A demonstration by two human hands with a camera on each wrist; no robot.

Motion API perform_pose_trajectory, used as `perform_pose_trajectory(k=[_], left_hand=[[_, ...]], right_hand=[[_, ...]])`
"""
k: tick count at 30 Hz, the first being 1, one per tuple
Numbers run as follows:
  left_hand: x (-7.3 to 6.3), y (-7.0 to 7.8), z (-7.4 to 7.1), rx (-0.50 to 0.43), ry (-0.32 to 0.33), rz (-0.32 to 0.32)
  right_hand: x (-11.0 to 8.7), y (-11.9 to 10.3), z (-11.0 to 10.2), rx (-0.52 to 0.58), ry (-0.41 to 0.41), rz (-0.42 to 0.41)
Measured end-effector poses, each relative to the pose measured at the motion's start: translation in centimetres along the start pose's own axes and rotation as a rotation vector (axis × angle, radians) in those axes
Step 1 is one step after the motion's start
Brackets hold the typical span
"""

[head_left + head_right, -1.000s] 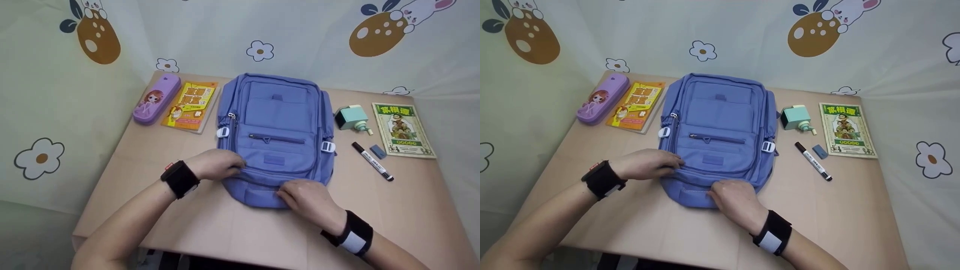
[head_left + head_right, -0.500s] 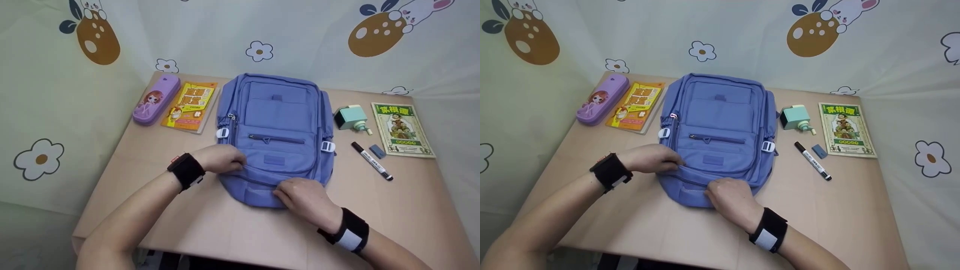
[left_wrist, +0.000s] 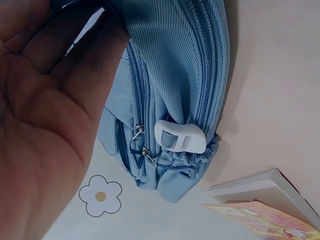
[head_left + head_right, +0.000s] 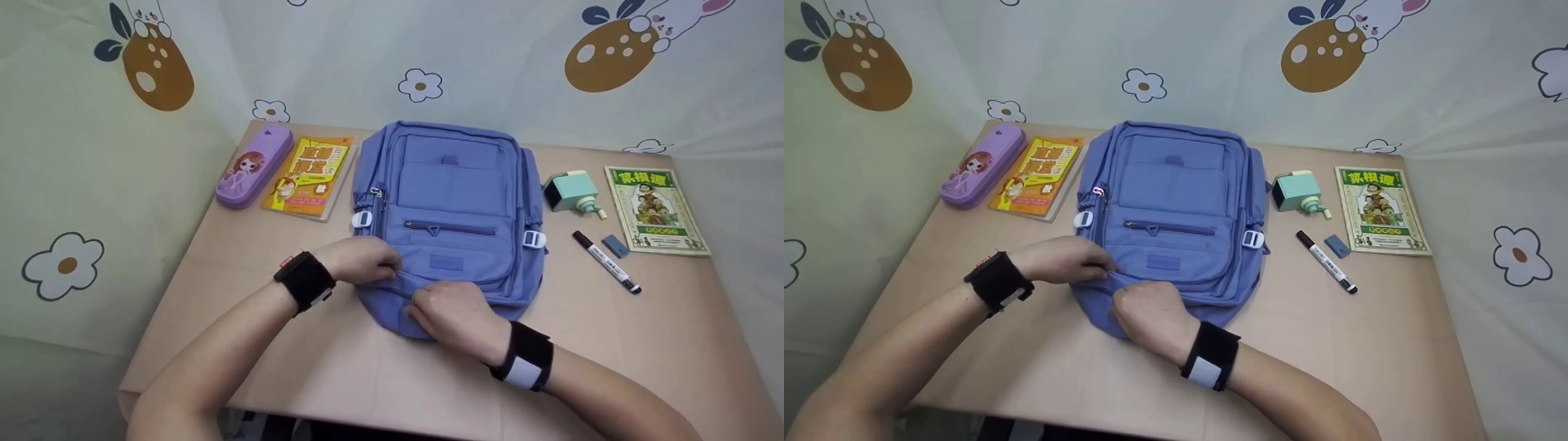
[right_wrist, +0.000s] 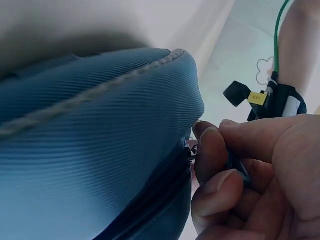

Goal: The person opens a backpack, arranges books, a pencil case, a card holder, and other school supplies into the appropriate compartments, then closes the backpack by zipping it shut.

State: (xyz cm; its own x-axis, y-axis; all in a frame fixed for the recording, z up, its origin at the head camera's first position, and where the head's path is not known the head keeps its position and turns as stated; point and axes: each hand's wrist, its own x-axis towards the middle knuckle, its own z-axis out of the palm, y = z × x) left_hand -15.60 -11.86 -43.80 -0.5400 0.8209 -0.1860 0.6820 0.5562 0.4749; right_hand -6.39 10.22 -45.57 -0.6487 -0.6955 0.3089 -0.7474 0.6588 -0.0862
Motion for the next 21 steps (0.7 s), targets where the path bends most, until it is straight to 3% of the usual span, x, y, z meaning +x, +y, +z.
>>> perform_pose_trajectory(k=[5,10,15,21], left_hand=[[0.0,-0.1,0.1,0.001,0.005,-0.003],[0.0,0.1,0.3,0.010,0.011,-0.008],[0.0,-0.1,0.5,0.010,0.029,-0.005],[-0.3,-0.3,0.6,-0.011,0.040,-0.009]], right_hand=[[0.9,-0.3,0.5,-0.002,0.012,-0.022],[0.2,0.5,-0.5,0.048,0.015,-0.009],[-1.1,3.1,-2.5,0.119,0.022,0.058],[-4.5,7.0,-3.6,0.165,-0.020,0.155]])
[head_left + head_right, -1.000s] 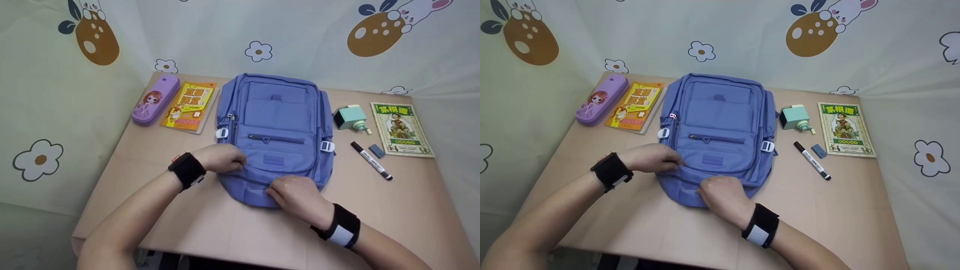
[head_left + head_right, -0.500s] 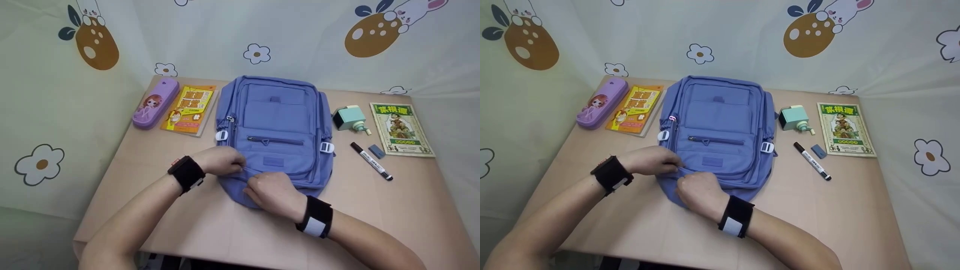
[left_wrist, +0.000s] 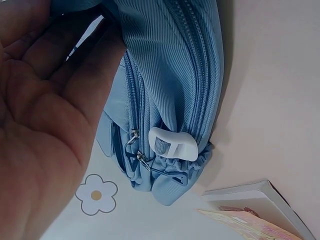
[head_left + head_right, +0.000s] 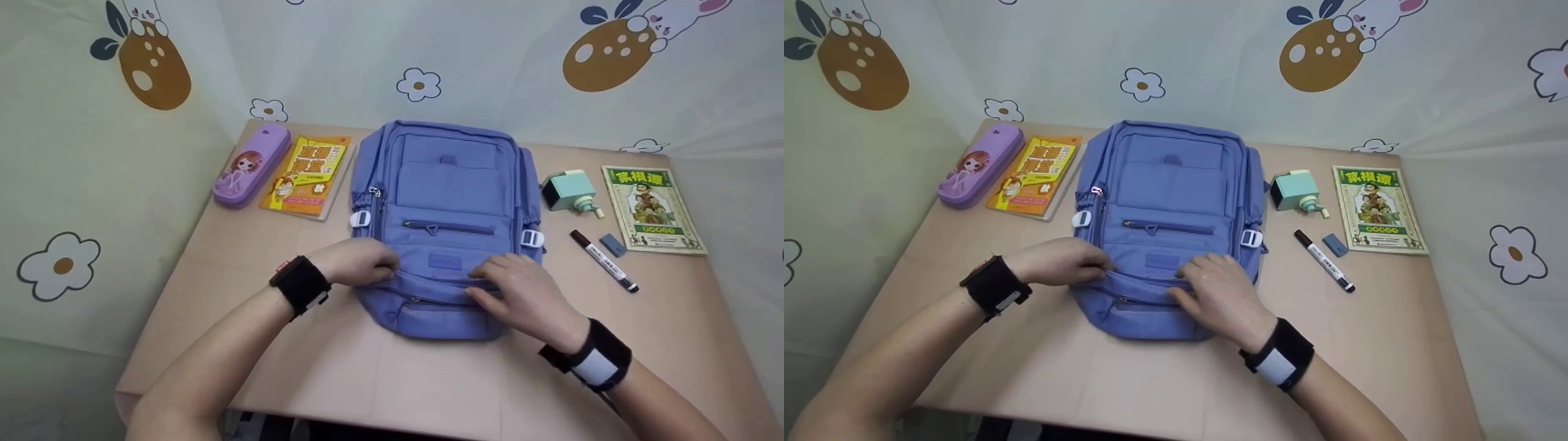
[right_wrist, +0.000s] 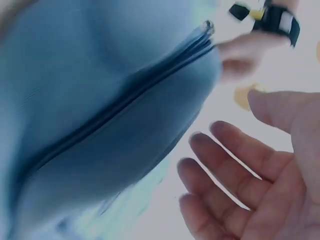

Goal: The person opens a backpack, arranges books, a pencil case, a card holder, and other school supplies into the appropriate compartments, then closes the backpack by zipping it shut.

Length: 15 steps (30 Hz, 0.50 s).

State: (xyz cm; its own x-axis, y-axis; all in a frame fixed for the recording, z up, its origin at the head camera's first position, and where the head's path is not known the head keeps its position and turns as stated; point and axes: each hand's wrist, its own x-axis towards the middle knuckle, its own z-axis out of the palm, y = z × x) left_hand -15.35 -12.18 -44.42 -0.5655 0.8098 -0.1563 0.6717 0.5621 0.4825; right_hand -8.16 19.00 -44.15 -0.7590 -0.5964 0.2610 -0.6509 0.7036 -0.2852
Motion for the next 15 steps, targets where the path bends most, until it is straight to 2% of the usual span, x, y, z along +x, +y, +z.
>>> perform_pose_trajectory(k=[3,7,15], left_hand=[[-0.2,0.0,0.0,-0.005,0.000,-0.013],[-0.3,-0.1,0.1,-0.006,0.010,-0.018],[-0.2,0.1,0.3,0.025,0.032,0.012]], right_hand=[[-1.6,1.4,0.3,0.031,-0.022,0.011],[-2.9,2.1,1.4,0.086,-0.020,-0.007],[-2.5,2.0,3.0,0.143,0.064,-0.036]])
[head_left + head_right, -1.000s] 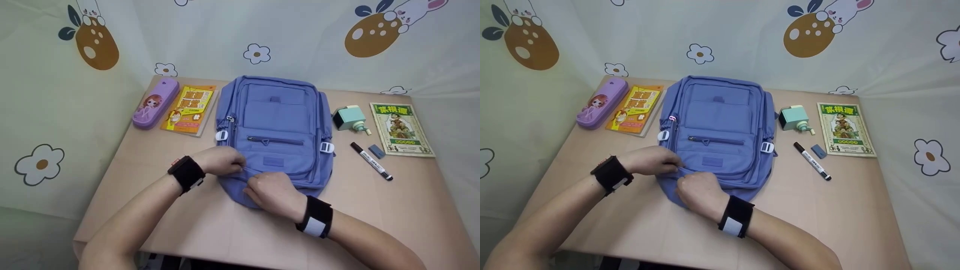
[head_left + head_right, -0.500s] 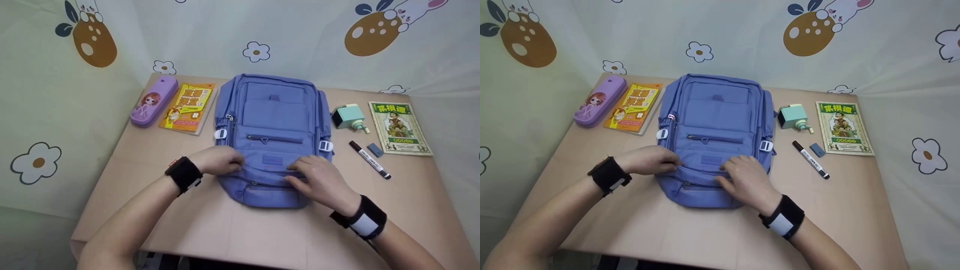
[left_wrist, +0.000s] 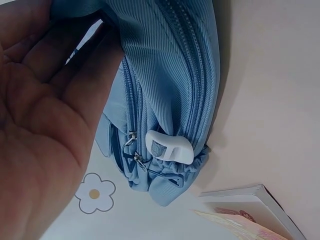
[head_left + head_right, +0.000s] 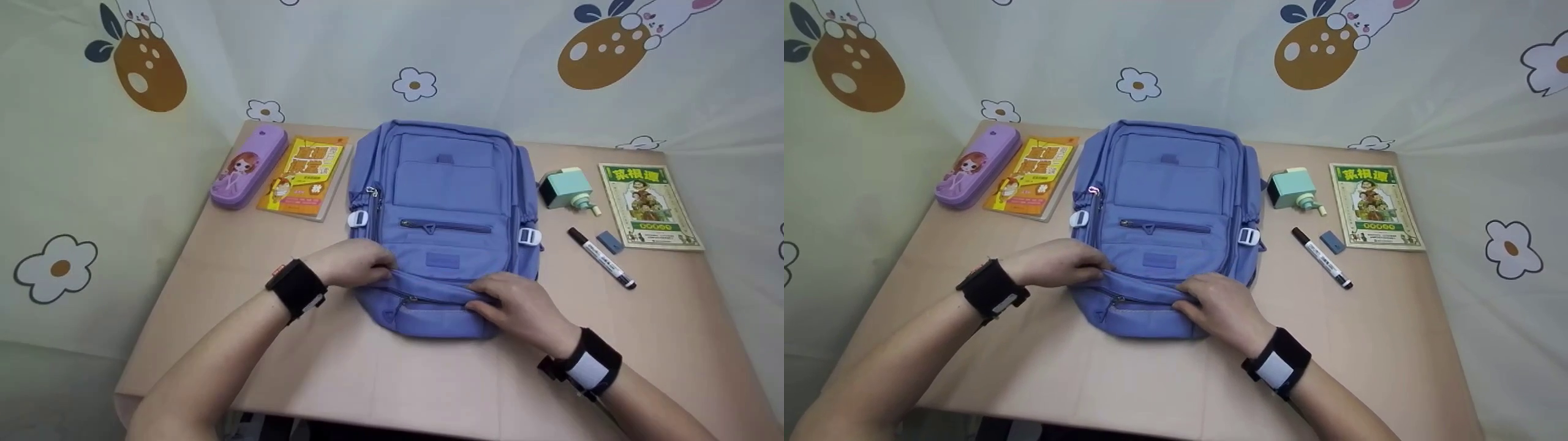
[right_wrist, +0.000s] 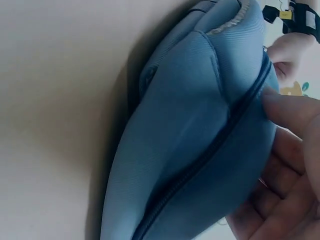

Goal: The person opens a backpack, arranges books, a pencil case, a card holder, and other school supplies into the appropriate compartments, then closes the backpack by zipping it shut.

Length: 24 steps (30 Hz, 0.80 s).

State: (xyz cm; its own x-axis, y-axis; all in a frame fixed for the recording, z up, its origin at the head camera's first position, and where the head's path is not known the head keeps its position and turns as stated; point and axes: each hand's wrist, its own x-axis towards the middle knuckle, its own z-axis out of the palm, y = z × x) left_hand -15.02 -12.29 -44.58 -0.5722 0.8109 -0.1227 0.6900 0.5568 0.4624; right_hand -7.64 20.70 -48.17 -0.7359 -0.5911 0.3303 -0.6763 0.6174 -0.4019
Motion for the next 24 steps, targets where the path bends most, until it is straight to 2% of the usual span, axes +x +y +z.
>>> perform_pose_trajectory(k=[4,12,17,20,24], left_hand=[[0.0,0.0,0.1,0.012,0.012,-0.003],[-0.5,0.0,0.7,-0.040,0.061,-0.050],[-1.1,1.0,0.6,-0.060,0.067,-0.058],[-1.7,2.5,0.3,-0.001,0.134,-0.041],[-2.6,5.2,0.3,0.095,0.298,-0.039]], right_hand=[[0.2,0.1,0.4,-0.003,0.009,0.020],[0.8,0.2,0.5,0.011,0.009,0.106],[1.2,0.4,0.6,0.050,0.010,0.154],[1.3,0.5,0.6,0.071,0.002,0.184],[1.5,0.5,0.6,0.086,-0.007,0.206]])
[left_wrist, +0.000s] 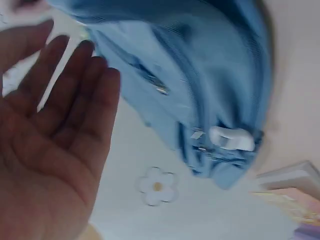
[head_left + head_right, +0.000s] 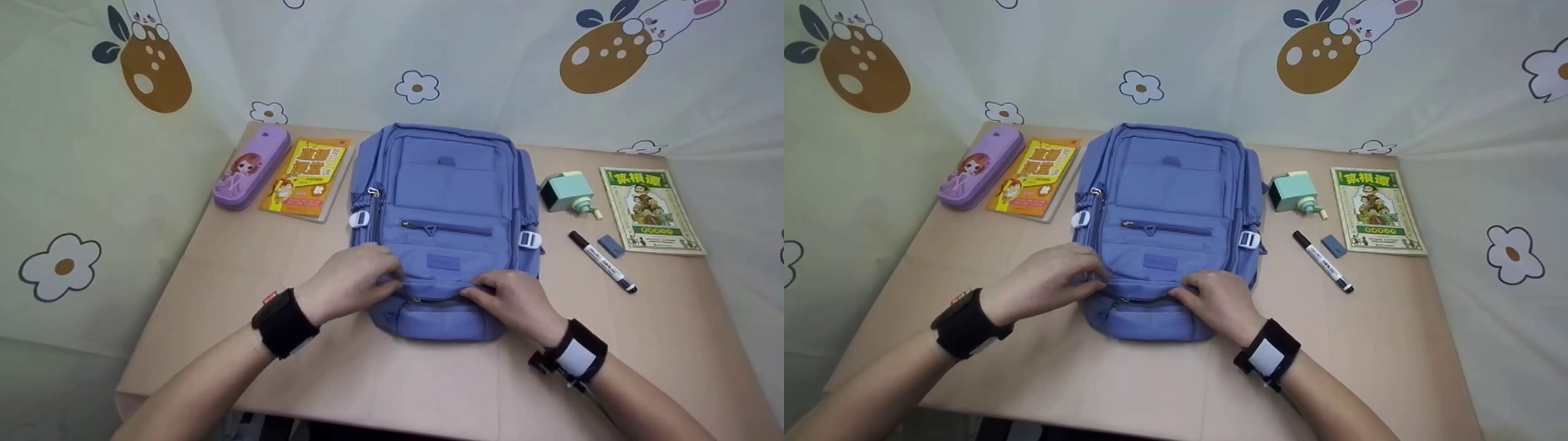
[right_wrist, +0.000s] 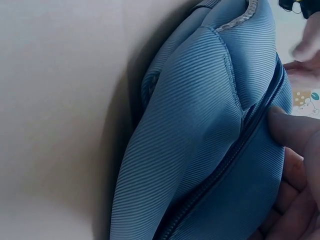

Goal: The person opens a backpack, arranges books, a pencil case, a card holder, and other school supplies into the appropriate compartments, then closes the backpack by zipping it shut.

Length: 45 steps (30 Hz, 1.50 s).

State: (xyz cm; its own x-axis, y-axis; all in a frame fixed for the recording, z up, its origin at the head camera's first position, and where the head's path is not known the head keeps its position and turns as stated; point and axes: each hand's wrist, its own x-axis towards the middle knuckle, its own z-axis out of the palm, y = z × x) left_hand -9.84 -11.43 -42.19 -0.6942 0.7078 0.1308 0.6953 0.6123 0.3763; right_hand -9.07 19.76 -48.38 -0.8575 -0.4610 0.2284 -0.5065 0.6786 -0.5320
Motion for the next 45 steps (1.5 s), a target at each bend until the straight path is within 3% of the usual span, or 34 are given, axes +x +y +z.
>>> perform_pose_trajectory(k=[2,5,10,13,23,32,40,45], left_hand=[[-0.6,1.2,0.3,0.027,0.044,-0.020],[-1.5,2.2,1.9,0.101,0.054,-0.089],[-2.4,2.2,5.1,0.273,0.093,-0.178],[-2.3,2.3,5.9,0.314,0.114,-0.190],[-2.2,2.3,6.6,0.223,0.094,-0.199],[-2.3,2.2,6.8,0.202,0.109,-0.209],[-3.4,1.9,6.3,0.118,0.115,-0.184],[-4.3,1.2,5.7,0.138,0.139,-0.202]], right_hand=[[0.2,0.0,0.0,0.010,-0.003,0.011],[0.4,0.0,-0.1,0.022,-0.010,0.038],[0.5,0.0,-0.2,0.035,-0.024,0.060],[0.4,0.0,-0.2,0.025,-0.023,0.058],[0.3,0.0,-0.2,-0.005,-0.024,0.044],[0.3,-0.1,0.1,-0.017,-0.020,0.036],[0.2,-0.3,0.1,-0.030,-0.019,0.033],[0.2,-0.2,0.0,-0.025,-0.032,0.041]])
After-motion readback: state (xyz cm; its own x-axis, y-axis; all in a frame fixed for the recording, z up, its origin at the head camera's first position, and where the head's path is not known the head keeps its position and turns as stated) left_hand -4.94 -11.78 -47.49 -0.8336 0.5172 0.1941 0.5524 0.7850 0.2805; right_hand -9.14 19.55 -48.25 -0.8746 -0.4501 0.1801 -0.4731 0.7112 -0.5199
